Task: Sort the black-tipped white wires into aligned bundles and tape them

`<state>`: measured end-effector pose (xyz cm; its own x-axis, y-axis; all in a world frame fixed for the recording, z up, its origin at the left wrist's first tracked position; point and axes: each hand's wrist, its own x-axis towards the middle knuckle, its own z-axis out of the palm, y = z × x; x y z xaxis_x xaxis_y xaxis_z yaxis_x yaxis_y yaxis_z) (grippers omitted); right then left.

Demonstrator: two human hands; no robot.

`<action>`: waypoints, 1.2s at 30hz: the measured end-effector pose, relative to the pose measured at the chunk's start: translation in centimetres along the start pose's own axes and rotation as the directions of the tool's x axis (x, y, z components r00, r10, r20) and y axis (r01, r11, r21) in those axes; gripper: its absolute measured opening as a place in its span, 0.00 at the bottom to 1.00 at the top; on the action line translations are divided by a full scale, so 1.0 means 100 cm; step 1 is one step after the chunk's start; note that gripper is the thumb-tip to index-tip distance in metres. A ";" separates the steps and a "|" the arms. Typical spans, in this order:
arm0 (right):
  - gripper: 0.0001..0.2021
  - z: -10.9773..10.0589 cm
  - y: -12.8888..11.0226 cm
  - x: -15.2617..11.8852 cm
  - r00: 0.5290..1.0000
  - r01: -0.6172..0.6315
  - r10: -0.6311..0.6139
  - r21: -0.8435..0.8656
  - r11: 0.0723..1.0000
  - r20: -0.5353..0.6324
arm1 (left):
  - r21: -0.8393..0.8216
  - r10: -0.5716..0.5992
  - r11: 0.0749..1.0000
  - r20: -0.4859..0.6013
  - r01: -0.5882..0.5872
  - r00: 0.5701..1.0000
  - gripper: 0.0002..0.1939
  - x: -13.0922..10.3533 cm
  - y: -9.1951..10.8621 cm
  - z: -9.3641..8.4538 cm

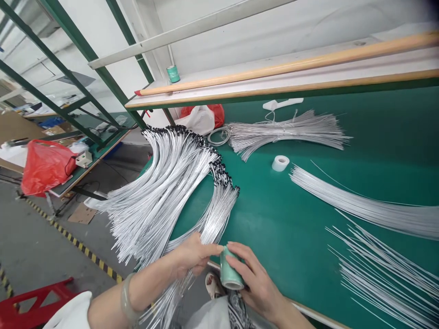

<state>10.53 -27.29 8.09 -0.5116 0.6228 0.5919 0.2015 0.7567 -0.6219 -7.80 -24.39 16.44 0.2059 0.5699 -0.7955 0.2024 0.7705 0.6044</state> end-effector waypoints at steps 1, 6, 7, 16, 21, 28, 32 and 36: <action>0.27 -0.002 0.001 0.000 0.999 0.016 -0.016 0.006 1.000 0.032 | 0.010 -0.012 1.000 -0.026 0.012 1.000 0.23 0.001 0.000 -0.001; 0.27 -0.012 0.002 0.003 0.993 0.036 -0.044 0.077 0.996 0.111 | -0.029 -0.013 0.999 0.048 0.015 0.999 0.19 0.003 -0.003 -0.002; 0.27 -0.012 0.001 0.003 0.994 0.028 -0.039 0.101 0.994 0.105 | -0.050 -0.013 0.999 0.079 0.017 0.997 0.18 0.003 -0.003 -0.002; 0.24 -0.004 -0.009 -0.004 0.990 -0.142 0.142 0.223 0.964 0.017 | -0.090 0.036 0.996 0.090 -0.028 0.995 0.15 0.003 -0.008 0.003; 0.23 -0.002 -0.010 -0.008 0.978 -0.201 0.207 0.247 0.948 0.002 | -0.110 0.041 0.994 0.099 -0.030 0.994 0.17 0.002 -0.008 0.008; 0.24 -0.001 -0.009 -0.015 0.975 -0.214 0.220 0.310 0.926 0.017 | -0.127 0.022 0.992 0.168 -0.001 0.986 0.18 -0.001 -0.006 0.009; 0.25 -0.003 -0.011 -0.015 0.974 -0.219 0.225 0.353 0.909 0.026 | -0.137 0.019 0.990 0.222 0.012 0.975 0.17 -0.003 -0.005 0.007; 0.26 -0.007 -0.009 -0.013 0.984 -0.179 0.165 0.328 0.927 0.069 | -0.142 0.022 0.990 0.220 0.010 0.975 0.17 -0.003 -0.004 0.006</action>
<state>11.59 -28.64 8.25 -0.5275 0.7242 0.4441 0.0042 0.5250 -0.8511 -7.40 -25.04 16.40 0.4156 0.5097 -0.7533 0.0661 0.8091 0.5839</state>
